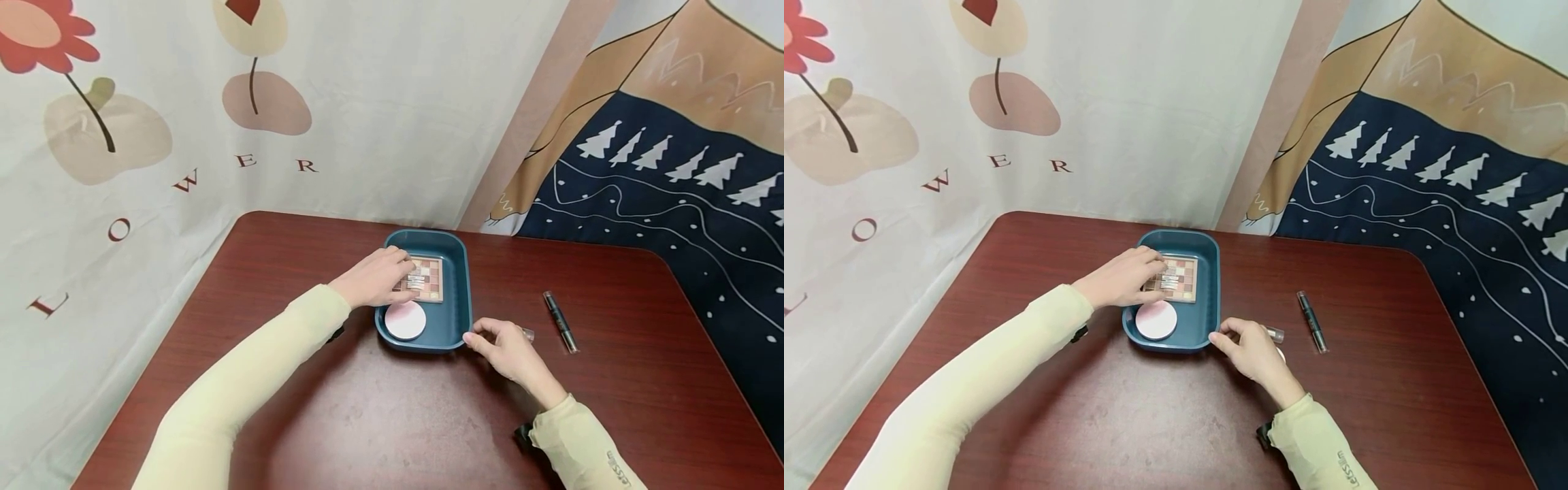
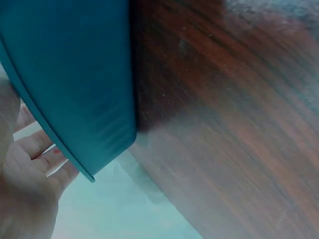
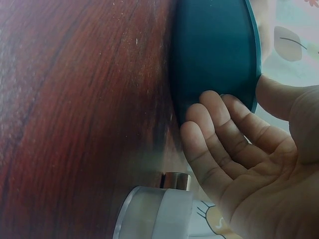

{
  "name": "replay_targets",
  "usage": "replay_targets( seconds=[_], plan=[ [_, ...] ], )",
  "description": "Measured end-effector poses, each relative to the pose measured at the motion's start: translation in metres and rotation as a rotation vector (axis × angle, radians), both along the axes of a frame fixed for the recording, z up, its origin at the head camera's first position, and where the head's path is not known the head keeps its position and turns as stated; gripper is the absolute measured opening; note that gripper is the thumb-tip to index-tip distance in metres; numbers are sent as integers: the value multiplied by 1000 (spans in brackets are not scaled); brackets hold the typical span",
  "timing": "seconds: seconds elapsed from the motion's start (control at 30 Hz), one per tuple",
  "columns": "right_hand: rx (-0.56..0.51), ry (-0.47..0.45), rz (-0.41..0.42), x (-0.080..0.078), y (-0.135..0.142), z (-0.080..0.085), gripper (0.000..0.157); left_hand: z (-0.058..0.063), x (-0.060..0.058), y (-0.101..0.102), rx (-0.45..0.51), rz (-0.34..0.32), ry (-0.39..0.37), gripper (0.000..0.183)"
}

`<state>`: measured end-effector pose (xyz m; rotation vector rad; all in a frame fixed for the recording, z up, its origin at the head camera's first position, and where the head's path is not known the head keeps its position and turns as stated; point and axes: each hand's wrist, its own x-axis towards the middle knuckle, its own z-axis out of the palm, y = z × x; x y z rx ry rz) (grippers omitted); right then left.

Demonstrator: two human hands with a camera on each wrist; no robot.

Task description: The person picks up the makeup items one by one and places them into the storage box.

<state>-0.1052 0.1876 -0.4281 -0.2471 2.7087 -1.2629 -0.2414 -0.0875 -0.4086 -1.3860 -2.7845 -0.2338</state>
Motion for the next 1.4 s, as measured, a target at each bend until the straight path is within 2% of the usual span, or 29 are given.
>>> replay_targets(
  seconds=[0.17, 0.47, 0.77, 1.0, 1.23, 1.4],
  plan=[
    [6, 2, 1, -1, 0, 0, 11, 1, 8, -8, 38, -26, 33, 45],
    [7, -7, -4, -1, 0, -2, 11, 3, 23, -27, 49, -44, 77, 48],
    [-3, -2, -6, -1, 0, -2, 10, 1, 37, -43, 127, -23, 39, 52],
    [-3, -1, 1, -1, 0, -2, 11, -3, 46, -51, 158, 52, -9, 59],
    [11, -4, -9, -1, -1, -2, 11, -11, 55, -56, 196, 172, -81, 70],
    [2, -14, -11, -1, -1, -2, 11, -15, 60, -55, 234, 257, -143, 71]
  ],
)
